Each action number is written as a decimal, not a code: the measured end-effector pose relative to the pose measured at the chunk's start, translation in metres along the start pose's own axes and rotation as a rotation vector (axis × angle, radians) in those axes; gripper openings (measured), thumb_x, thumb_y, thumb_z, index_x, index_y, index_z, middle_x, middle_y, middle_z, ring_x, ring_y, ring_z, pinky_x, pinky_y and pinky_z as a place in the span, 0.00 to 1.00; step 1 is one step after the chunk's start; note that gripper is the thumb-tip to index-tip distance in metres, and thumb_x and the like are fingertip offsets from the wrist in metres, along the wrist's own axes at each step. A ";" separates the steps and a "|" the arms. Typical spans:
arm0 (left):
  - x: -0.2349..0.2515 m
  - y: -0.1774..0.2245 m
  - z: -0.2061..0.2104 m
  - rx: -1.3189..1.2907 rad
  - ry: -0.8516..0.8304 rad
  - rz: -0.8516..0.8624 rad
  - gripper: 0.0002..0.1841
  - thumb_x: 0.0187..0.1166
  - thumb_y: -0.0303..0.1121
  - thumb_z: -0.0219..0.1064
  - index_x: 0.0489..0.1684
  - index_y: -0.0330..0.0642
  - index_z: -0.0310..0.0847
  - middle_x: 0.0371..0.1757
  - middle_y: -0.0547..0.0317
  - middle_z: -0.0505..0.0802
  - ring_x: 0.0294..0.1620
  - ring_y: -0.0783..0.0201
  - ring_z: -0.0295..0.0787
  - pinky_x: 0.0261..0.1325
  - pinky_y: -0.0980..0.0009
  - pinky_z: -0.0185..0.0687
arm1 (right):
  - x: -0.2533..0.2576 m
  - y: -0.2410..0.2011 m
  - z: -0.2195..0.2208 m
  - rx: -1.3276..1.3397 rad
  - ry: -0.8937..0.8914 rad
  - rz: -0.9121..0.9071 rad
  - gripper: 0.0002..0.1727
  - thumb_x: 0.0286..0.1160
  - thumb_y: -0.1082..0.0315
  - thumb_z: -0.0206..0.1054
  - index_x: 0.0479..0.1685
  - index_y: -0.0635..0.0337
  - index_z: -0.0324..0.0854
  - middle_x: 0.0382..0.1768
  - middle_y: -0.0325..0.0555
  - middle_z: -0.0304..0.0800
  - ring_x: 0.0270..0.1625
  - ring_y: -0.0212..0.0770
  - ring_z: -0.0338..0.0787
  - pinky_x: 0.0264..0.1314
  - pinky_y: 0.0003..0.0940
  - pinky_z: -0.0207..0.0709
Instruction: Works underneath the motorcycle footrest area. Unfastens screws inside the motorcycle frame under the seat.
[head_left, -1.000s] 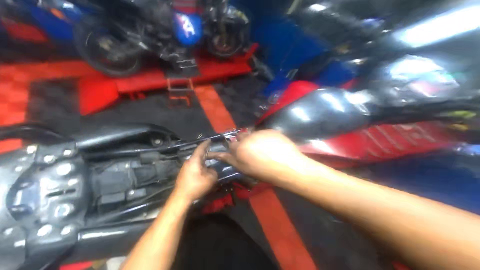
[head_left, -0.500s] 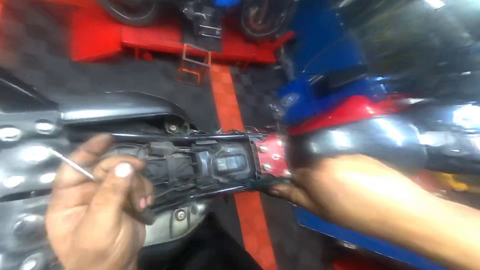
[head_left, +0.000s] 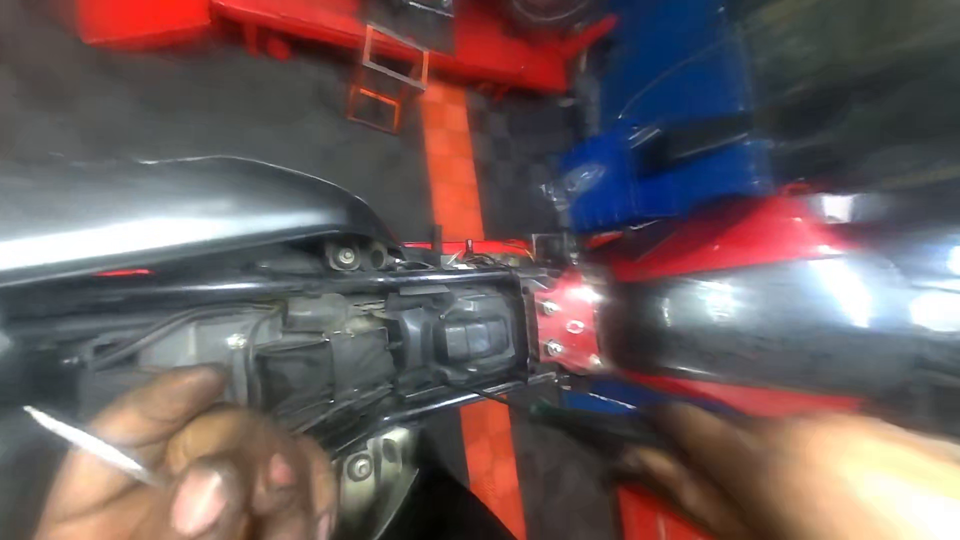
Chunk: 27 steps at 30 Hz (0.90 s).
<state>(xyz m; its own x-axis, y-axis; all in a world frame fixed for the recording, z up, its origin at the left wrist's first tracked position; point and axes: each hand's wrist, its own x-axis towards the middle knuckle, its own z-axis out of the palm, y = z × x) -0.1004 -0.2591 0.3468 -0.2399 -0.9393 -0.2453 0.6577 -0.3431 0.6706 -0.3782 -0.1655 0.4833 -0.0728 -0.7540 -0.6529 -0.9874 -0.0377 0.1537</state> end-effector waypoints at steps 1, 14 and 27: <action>0.000 -0.001 0.000 0.000 -0.001 -0.003 0.09 0.85 0.30 0.64 0.57 0.42 0.74 0.21 0.61 0.84 0.18 0.62 0.86 0.26 0.66 0.89 | 0.003 0.002 0.000 -0.010 -0.023 0.091 0.38 0.89 0.35 0.46 0.27 0.60 0.81 0.13 0.55 0.78 0.19 0.61 0.86 0.15 0.58 0.71; -0.002 -0.007 0.000 0.040 0.007 0.007 0.07 0.85 0.28 0.61 0.55 0.41 0.74 0.21 0.62 0.84 0.18 0.63 0.84 0.25 0.67 0.88 | 0.002 0.005 0.013 -0.086 0.126 -0.252 0.18 0.92 0.60 0.53 0.55 0.66 0.83 0.27 0.56 0.84 0.24 0.57 0.87 0.19 0.51 0.75; -0.002 -0.009 0.000 0.021 -0.017 -0.017 0.06 0.85 0.30 0.63 0.53 0.42 0.76 0.21 0.61 0.84 0.19 0.63 0.84 0.26 0.66 0.87 | -0.006 0.009 0.007 -0.167 0.158 -0.569 0.12 0.89 0.76 0.54 0.63 0.65 0.76 0.59 0.66 0.87 0.36 0.60 0.89 0.34 0.48 0.80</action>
<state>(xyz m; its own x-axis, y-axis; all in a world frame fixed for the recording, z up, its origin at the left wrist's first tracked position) -0.1058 -0.2543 0.3415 -0.2631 -0.9333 -0.2444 0.6382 -0.3583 0.6813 -0.3880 -0.1570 0.4836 0.4937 -0.6731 -0.5506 -0.8292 -0.5553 -0.0646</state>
